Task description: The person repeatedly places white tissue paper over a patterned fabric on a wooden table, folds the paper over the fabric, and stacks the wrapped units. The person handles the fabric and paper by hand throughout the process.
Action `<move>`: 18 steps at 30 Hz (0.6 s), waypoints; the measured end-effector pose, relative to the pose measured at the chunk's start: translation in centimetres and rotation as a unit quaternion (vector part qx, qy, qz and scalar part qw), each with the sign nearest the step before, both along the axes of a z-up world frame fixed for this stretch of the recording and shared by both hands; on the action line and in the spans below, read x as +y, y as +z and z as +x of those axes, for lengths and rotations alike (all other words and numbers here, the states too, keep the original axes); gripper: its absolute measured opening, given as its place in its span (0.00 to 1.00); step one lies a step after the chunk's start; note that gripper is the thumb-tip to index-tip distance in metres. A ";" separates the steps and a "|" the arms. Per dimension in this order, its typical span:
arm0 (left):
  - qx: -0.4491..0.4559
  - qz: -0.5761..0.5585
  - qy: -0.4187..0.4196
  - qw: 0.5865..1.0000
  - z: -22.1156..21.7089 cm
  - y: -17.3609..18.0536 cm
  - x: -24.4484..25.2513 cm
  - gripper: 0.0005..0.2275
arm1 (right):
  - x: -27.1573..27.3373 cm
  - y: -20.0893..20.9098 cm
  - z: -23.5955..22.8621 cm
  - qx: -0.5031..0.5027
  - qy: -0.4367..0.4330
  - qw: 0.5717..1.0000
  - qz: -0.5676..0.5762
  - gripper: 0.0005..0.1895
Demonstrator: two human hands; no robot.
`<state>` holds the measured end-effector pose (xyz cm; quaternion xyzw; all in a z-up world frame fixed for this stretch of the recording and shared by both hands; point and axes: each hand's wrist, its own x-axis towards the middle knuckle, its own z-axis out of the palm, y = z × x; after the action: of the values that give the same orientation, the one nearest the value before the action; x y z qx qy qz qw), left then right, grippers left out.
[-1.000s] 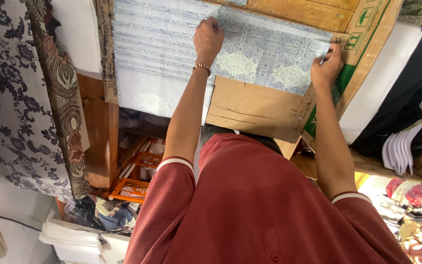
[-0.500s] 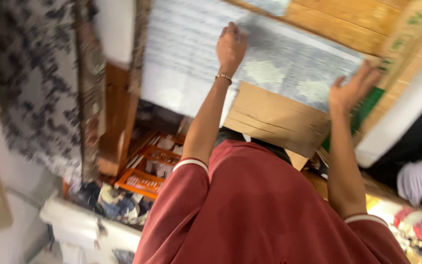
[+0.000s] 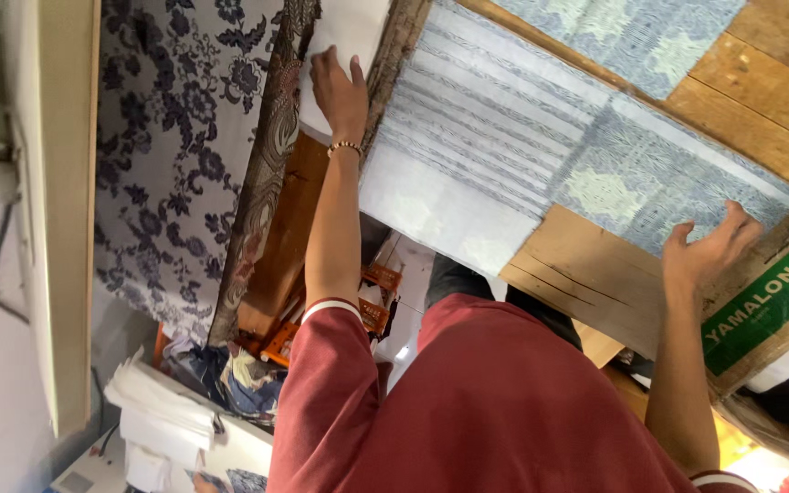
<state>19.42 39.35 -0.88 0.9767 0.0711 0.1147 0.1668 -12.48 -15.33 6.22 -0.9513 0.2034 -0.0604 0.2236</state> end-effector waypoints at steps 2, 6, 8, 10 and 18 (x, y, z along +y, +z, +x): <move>0.038 -0.010 -0.019 0.999 1.8 -1.8 1.6 0.16 | 2.4 0.5 1.4 0.014 -0.013 1.000 -0.020 0.32; 0.077 -0.011 -0.035 0.996 3.0 -5.2 3.0 0.13 | 6.9 1.7 4.1 0.008 -0.013 1.000 0.001 0.32; 0.044 -0.006 -0.056 0.997 3.5 -6.2 3.2 0.09 | 8.9 2.1 5.7 0.003 0.004 1.000 0.012 0.30; -0.001 0.015 -0.080 0.997 3.3 -6.8 3.9 0.08 | 11.0 2.2 7.0 -0.005 0.016 1.000 0.019 0.30; 0.150 -0.128 -0.079 0.977 4.8 -5.8 5.3 0.07 | 17.3 4.3 12.2 -0.042 0.016 0.998 0.052 0.28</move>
<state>24.17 44.62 -6.68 0.9559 0.0320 -0.0563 0.2864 -0.24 1.95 10.53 -0.9382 0.1812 -0.0858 0.2820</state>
